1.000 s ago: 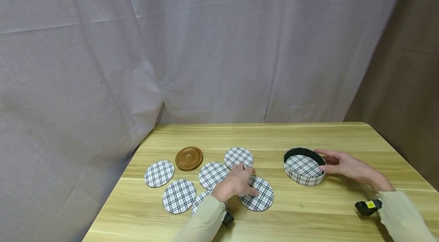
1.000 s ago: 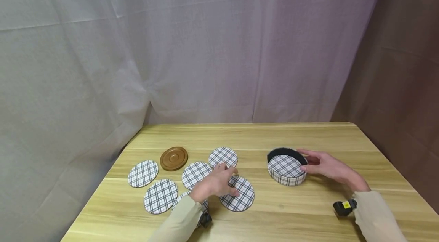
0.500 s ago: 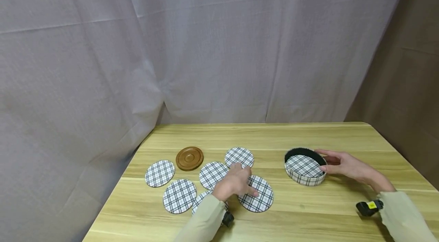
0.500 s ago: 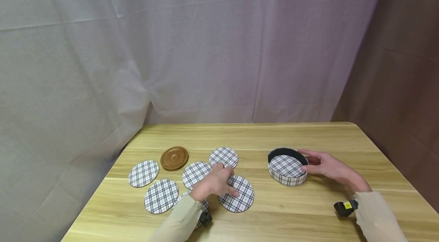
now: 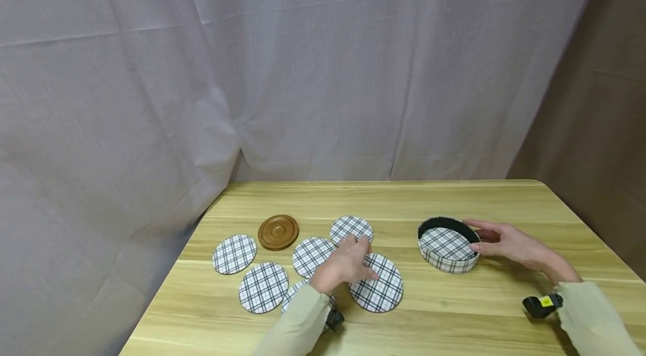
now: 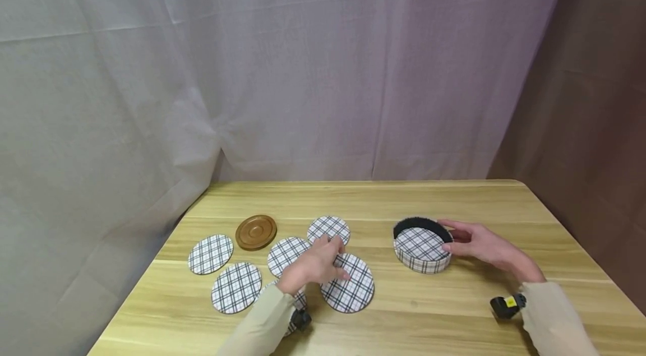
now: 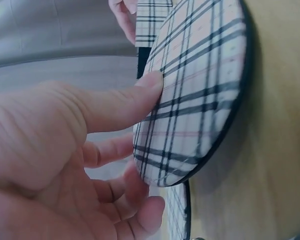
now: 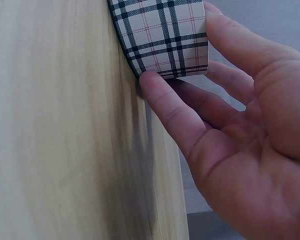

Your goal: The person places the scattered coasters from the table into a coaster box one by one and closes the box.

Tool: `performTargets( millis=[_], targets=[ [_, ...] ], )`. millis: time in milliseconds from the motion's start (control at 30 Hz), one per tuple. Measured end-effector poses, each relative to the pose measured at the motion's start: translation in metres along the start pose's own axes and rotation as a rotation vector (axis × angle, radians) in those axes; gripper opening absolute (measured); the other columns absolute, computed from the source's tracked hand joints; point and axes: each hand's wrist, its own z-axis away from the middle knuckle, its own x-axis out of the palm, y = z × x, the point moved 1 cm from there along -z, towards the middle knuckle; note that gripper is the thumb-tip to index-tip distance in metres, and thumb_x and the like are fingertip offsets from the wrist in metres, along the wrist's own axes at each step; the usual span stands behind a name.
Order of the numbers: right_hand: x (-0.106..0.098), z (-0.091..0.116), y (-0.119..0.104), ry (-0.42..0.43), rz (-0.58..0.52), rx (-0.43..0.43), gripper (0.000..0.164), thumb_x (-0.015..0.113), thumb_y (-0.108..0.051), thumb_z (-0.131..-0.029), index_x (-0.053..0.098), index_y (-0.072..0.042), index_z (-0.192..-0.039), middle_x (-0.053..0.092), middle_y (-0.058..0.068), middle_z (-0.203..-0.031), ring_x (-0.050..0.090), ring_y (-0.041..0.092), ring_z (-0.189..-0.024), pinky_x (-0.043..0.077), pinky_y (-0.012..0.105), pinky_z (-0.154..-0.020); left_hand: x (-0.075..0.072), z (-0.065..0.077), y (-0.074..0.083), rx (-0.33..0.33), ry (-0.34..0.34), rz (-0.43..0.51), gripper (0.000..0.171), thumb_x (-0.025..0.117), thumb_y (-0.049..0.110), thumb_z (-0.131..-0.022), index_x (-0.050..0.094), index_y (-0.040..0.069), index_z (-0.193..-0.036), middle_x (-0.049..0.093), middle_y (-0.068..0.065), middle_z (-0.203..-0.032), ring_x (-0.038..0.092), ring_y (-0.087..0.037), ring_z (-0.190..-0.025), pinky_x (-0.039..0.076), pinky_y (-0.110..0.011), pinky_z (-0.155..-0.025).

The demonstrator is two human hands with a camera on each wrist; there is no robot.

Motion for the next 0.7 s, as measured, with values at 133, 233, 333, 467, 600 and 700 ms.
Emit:
performTargets(
  millis=[133, 233, 333, 467, 600, 700],
  targets=[
    [-0.002, -0.001, -0.001, 0.001, -0.017, 0.002, 0.064, 0.065, -0.021, -0.095, 0.036, -0.001, -0.149, 0.041, 0.034, -0.146, 0.05, -0.014, -0.111, 0.045, 0.013, -0.087, -0.008, -0.002, -0.003, 0.052, -0.005, 0.034, 0.035, 0.077, 0.039, -0.083, 0.056, 0.02, -0.104, 0.052, 0.005, -0.095, 0.046, -0.009, -0.09, 0.046, -0.024, -0.079],
    [-0.002, -0.002, -0.002, 0.003, -0.024, -0.003, 0.065, 0.065, -0.021, -0.095, 0.036, 0.0, -0.149, 0.043, 0.034, -0.144, 0.051, -0.012, -0.111, 0.045, 0.013, -0.087, -0.013, -0.005, -0.006, 0.118, 0.006, 0.076, 0.026, 0.075, 0.031, -0.086, 0.057, 0.017, -0.099, 0.056, 0.004, -0.092, 0.048, -0.009, -0.086, 0.044, -0.024, -0.076],
    [-0.002, -0.002, -0.001, 0.002, -0.024, -0.002, 0.065, 0.065, -0.021, -0.095, 0.036, -0.001, -0.149, 0.045, 0.034, -0.142, 0.053, -0.01, -0.111, 0.045, 0.013, -0.087, -0.016, -0.007, -0.008, 0.161, 0.006, 0.118, 0.02, 0.073, 0.025, -0.088, 0.058, 0.015, -0.097, 0.059, 0.004, -0.086, 0.051, -0.008, -0.079, 0.044, -0.022, -0.071],
    [-0.002, -0.001, 0.0, 0.002, -0.006, -0.004, 0.065, 0.065, -0.022, -0.095, 0.036, -0.001, -0.149, 0.047, 0.033, -0.141, 0.054, -0.007, -0.112, 0.046, 0.015, -0.088, -0.02, -0.008, -0.008, 0.161, -0.016, 0.203, 0.013, 0.069, 0.022, -0.091, 0.059, 0.016, -0.095, 0.057, 0.006, -0.079, 0.051, -0.007, -0.071, 0.043, -0.021, -0.065],
    [-0.001, -0.001, 0.001, -0.003, -0.024, -0.013, 0.065, 0.065, -0.02, -0.095, 0.035, 0.0, -0.149, 0.047, 0.034, -0.141, 0.055, -0.007, -0.112, 0.046, 0.014, -0.088, -0.024, -0.008, -0.008, 0.165, -0.014, 0.266, 0.009, 0.066, 0.022, -0.093, 0.058, 0.017, -0.094, 0.056, 0.006, -0.077, 0.051, -0.007, -0.069, 0.043, -0.022, -0.062],
    [0.0, -0.001, 0.004, -0.009, -0.055, -0.017, 0.065, 0.064, -0.018, -0.095, 0.034, 0.001, -0.149, 0.047, 0.035, -0.14, 0.055, -0.008, -0.112, 0.046, 0.014, -0.088, -0.026, -0.009, -0.01, 0.183, -0.007, 0.297, 0.008, 0.065, 0.021, -0.094, 0.058, 0.017, -0.094, 0.058, 0.006, -0.078, 0.052, -0.007, -0.071, 0.043, -0.022, -0.064]
  ],
)
